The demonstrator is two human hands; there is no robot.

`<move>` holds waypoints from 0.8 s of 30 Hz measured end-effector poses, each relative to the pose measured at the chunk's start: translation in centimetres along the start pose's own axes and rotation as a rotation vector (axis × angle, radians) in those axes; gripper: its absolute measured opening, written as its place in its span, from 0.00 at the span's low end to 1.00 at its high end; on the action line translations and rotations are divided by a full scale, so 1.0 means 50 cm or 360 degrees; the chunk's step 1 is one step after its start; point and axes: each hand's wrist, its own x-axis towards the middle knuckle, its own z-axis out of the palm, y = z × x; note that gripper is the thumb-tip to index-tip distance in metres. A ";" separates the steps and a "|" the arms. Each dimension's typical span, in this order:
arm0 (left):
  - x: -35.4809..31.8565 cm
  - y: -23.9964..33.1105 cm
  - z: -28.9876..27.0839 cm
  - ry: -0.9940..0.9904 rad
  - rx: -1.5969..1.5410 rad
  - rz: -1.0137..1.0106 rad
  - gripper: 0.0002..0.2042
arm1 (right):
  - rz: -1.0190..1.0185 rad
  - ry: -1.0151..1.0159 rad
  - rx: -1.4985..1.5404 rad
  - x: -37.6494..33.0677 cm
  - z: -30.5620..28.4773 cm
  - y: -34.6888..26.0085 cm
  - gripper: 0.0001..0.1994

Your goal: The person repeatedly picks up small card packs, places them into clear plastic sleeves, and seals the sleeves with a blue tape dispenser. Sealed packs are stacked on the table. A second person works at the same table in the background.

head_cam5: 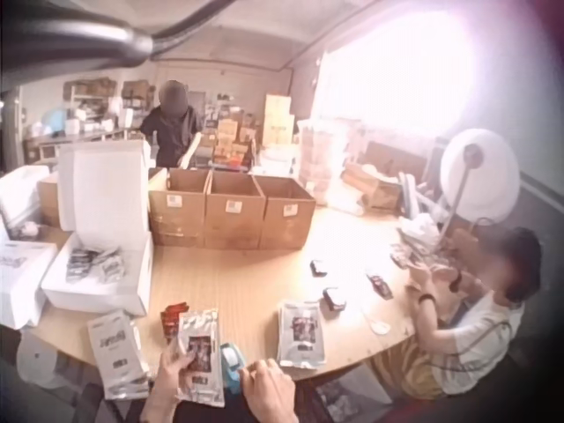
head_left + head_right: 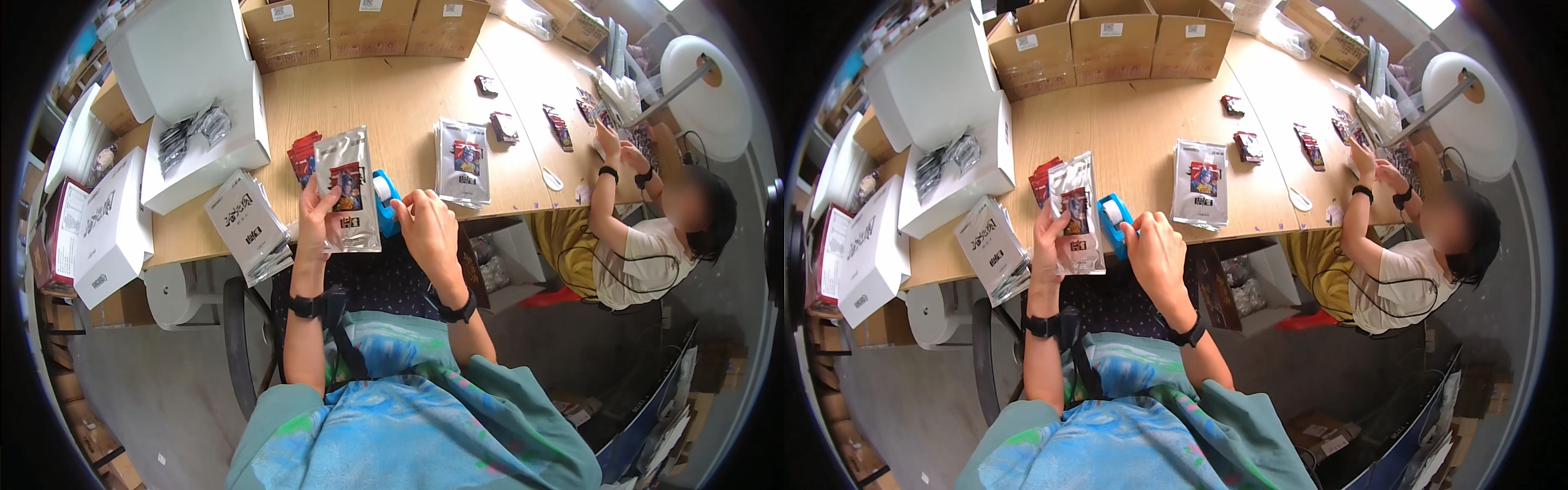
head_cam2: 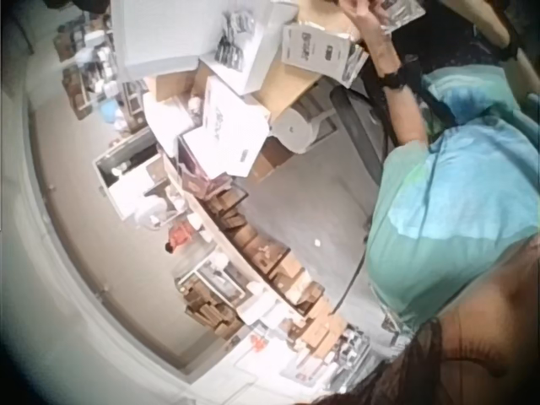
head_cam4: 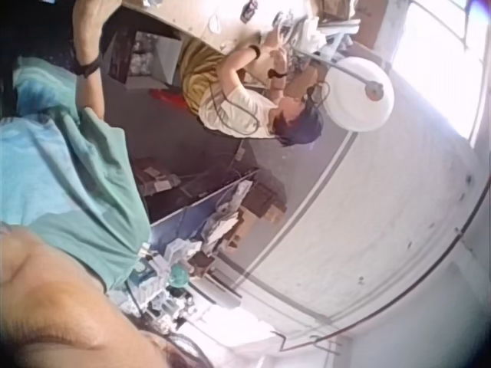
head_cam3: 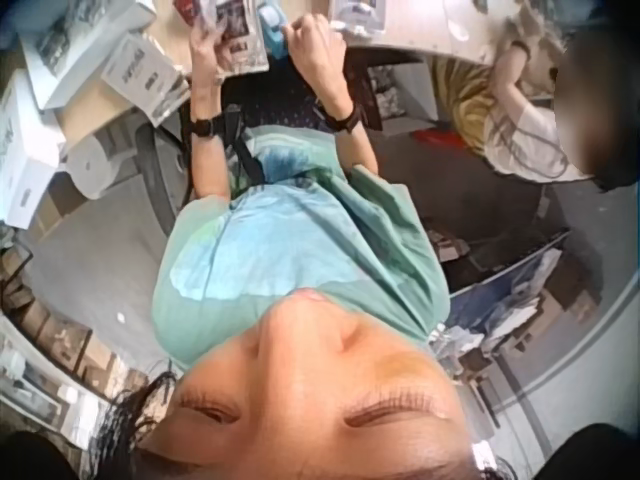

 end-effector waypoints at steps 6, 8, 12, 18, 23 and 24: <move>0.019 -0.049 -0.003 -0.0098 -0.0094 -0.0099 0.19 | -0.0037 -0.0053 0.0181 0.026 0.035 0.024 0.14; 0.018 -0.052 0.001 -0.0105 -0.0106 -0.0115 0.19 | 0.0038 -0.0113 0.0278 0.033 0.031 0.026 0.14; 0.024 -0.063 -0.011 -0.0076 -0.0057 -0.0093 0.18 | 0.0167 -0.0078 0.0496 0.029 0.040 0.045 0.16; 0.023 -0.069 -0.008 -0.0150 -0.0060 -0.0034 0.20 | 0.0265 -0.0070 0.0790 0.015 0.073 0.082 0.15; 0.020 -0.066 -0.003 -0.0195 -0.0078 -0.0012 0.19 | 0.0373 -0.0019 0.1559 -0.010 0.076 0.087 0.13; 0.020 -0.068 -0.001 -0.0183 -0.0076 0.0020 0.20 | 0.0372 -0.0019 0.1688 -0.016 0.076 0.090 0.11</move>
